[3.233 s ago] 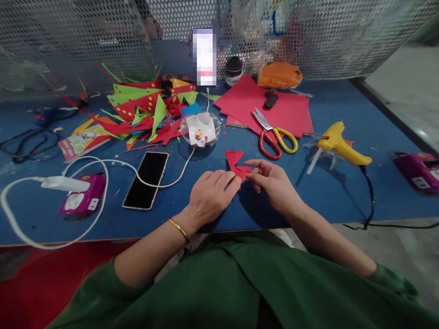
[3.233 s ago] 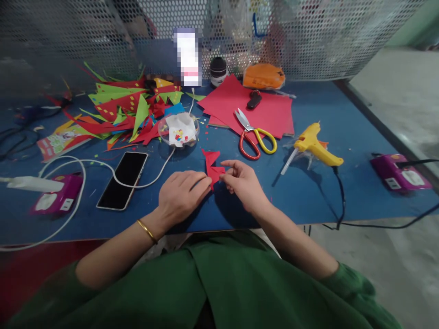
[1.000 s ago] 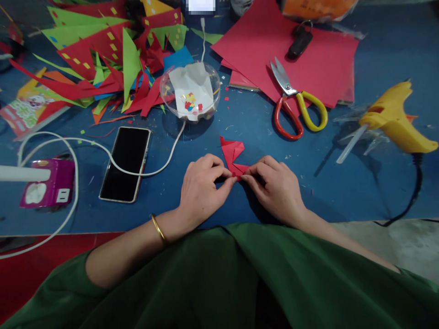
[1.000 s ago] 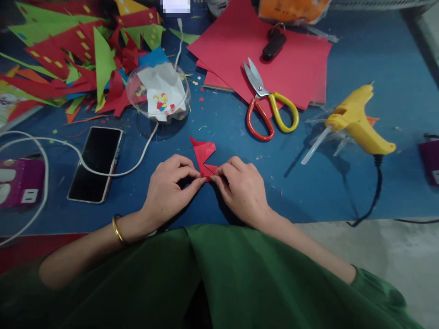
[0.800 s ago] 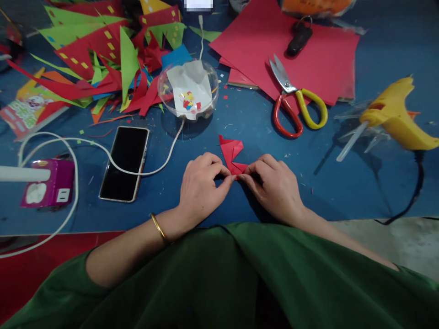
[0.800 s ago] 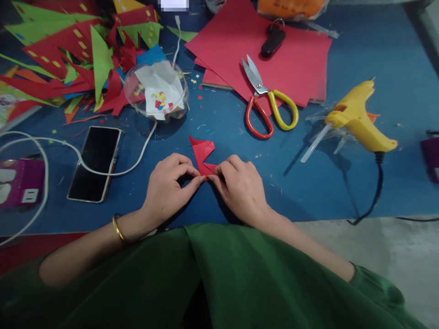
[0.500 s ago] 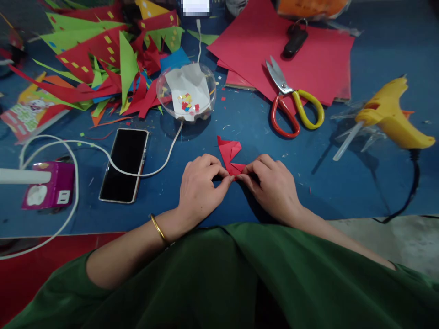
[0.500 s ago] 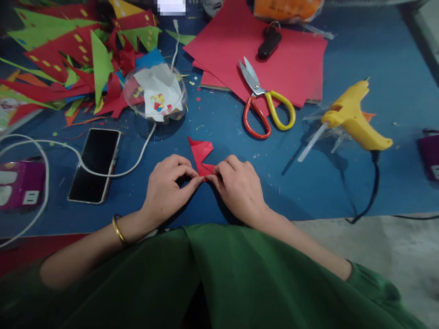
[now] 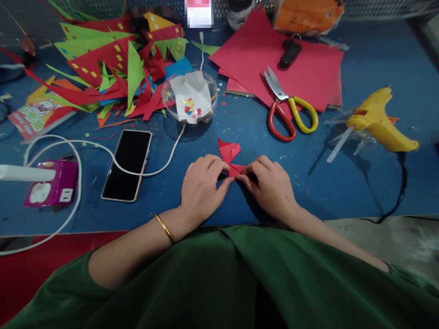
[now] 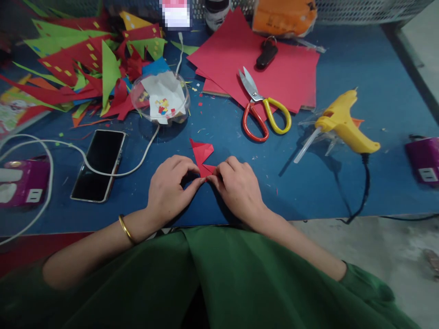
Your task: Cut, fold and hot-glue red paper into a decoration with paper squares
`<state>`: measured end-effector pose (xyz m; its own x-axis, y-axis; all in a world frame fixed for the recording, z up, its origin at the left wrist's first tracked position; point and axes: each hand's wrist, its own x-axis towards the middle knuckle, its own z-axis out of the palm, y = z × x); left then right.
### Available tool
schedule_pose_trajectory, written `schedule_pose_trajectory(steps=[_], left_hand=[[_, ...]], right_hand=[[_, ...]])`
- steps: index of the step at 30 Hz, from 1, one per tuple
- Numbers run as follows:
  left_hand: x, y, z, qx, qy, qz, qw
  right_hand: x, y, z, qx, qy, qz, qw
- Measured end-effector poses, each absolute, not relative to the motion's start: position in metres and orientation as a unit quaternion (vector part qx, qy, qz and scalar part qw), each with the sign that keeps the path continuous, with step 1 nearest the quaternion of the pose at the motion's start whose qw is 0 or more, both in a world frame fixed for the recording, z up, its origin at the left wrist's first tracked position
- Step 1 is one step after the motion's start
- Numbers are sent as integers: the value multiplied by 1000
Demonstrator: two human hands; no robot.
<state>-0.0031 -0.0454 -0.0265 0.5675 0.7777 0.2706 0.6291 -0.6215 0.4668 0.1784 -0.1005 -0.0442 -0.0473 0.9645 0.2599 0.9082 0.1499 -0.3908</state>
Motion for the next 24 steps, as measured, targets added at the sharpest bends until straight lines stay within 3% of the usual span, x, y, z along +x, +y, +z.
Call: schedule_pose_trajectory(steps=[9,15,18,24], left_hand=[[-16,-62,-19,951,244,171,-79],[-24,-68,-15,959,255,117,-32],[-26,-68,-16,961,255,108,-18],[-27,-70,-17,963,250,100,-17]], right_hand=[[177,-100,-48,-644,-727,47,233],[185,-107,-40,-650,-687,99,310],[190,-120,-32,-630,-697,40,339],[185,-138,-32,-497,-845,-36,194]])
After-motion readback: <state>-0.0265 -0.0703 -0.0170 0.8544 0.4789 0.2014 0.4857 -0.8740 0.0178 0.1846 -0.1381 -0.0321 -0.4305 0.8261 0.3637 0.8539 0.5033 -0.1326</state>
